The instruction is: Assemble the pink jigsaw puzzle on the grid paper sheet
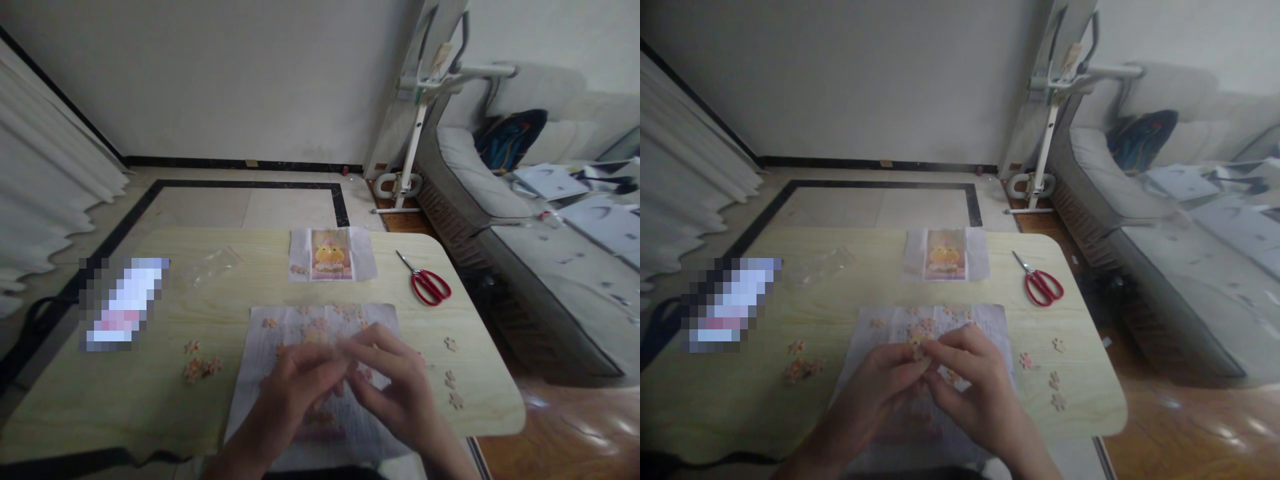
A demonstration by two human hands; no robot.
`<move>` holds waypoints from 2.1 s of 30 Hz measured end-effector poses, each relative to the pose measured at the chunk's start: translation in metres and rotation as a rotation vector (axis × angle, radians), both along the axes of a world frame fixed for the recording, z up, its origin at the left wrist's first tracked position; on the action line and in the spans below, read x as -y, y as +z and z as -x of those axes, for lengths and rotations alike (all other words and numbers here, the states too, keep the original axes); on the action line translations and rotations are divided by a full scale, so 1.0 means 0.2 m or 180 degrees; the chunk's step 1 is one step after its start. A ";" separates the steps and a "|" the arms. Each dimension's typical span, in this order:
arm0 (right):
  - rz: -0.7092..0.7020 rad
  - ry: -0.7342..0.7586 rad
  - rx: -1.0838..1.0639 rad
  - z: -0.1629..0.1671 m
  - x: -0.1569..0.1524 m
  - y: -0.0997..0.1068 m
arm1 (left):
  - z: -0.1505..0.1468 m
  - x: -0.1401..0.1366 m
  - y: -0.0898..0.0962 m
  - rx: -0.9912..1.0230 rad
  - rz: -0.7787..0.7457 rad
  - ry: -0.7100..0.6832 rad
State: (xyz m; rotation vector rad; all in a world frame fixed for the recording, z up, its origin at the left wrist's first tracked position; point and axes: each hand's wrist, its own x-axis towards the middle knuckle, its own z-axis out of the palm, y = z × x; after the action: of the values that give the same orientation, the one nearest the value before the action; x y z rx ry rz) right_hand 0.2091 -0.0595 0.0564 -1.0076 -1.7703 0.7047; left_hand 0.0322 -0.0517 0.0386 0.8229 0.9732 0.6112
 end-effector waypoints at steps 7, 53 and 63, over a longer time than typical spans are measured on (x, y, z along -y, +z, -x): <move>0.0165 0.0084 -0.0287 0.00 -0.01 0.01 | 0.02 0.01 0.02 0.0038 -0.0325 0.0008; 0.0588 -0.0774 0.1025 -0.11 -0.11 -0.26 | -0.01 -0.17 -0.06 -0.1946 -0.1965 -0.0604; 0.0731 -0.0784 0.1354 -0.10 -0.18 -0.27 | 0.04 -0.22 -0.09 -0.2157 -0.2013 -0.0726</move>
State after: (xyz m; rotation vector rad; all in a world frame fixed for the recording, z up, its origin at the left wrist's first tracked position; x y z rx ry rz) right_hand 0.2283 -0.0230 0.0015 -1.5960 -1.9017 0.5740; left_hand 0.0234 -0.0072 0.0210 1.7537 1.2839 0.4429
